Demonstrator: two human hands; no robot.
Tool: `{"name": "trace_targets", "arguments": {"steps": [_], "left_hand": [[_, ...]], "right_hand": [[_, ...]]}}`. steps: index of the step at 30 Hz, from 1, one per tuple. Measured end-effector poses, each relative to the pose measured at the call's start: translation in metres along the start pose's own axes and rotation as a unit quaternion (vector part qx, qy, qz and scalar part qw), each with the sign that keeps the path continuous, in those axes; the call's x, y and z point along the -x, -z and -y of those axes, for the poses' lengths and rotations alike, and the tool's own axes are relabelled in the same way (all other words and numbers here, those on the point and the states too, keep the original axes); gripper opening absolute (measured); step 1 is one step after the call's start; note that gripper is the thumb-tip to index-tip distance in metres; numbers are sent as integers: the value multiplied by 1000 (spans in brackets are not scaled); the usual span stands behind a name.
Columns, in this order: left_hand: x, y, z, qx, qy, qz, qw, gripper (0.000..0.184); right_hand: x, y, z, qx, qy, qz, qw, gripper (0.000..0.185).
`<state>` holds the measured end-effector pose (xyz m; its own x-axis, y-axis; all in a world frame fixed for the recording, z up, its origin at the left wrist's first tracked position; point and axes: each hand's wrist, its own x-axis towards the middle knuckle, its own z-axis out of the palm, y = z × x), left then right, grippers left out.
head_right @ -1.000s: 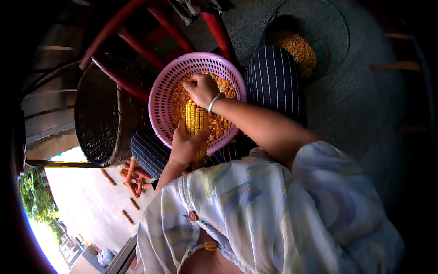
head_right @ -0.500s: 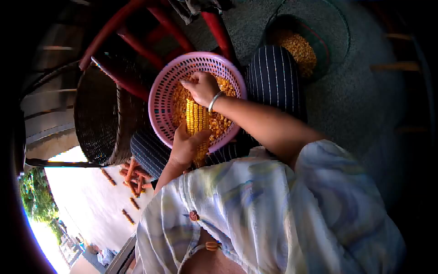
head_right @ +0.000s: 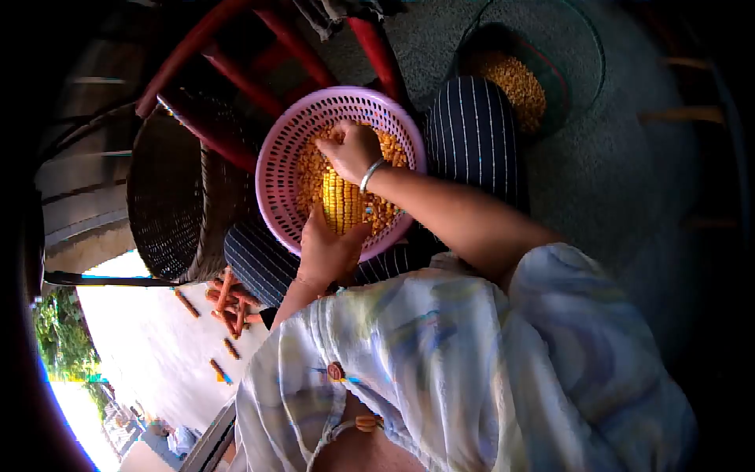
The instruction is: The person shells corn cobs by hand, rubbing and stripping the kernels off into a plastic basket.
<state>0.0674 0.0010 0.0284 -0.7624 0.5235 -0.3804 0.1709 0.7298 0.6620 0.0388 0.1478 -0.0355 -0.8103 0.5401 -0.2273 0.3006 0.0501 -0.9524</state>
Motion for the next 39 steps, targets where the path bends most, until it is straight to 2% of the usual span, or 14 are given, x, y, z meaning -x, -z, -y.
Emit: {"name": "trace_targets", "arguments": {"steps": [2,6,9,11,14,18,19,21,22,24,28,32,34,39], "left_hand": [[0,6,-2,112,0,58,992,61],[-3,8,-1,126,-12,47,991,64],[-3,3,-4,-25,-39,19,999,63],[-1,-2,-9,-86,-45,1,995,64],[0,-3,-10,-97,-43,1,994,64],[-2,3,-8,-35,-28,14,999,58],[-3,5,-6,-35,-28,13,999,58],[-4,7,-1,197,5,78,977,42],[-3,10,-4,199,4,77,977,42],[2,17,-9,475,116,195,850,26],[7,12,-2,537,180,182,804,23],[7,5,3,546,149,166,808,34],[7,4,-1,520,109,161,832,34],[9,5,-11,419,100,123,894,35]], "right_hand": [[2,4,2,-47,3,-5,999,29],[-2,7,8,-61,44,-4,997,33],[-3,4,2,-122,-10,11,992,33],[-6,-14,-20,-47,104,-137,984,32],[6,5,12,48,44,-49,997,28],[-2,4,7,-101,-27,-6,994,22],[-5,3,3,-76,27,-31,996,19],[-5,4,0,-101,28,-31,994,19],[-3,8,3,-126,30,-31,991,18],[0,8,7,-129,48,-30,990,20],[-1,9,4,-185,92,11,978,27],[-6,11,2,-245,138,71,957,31],[5,19,21,-295,34,115,948,32],[10,7,15,-208,1,7,978,27]]}}
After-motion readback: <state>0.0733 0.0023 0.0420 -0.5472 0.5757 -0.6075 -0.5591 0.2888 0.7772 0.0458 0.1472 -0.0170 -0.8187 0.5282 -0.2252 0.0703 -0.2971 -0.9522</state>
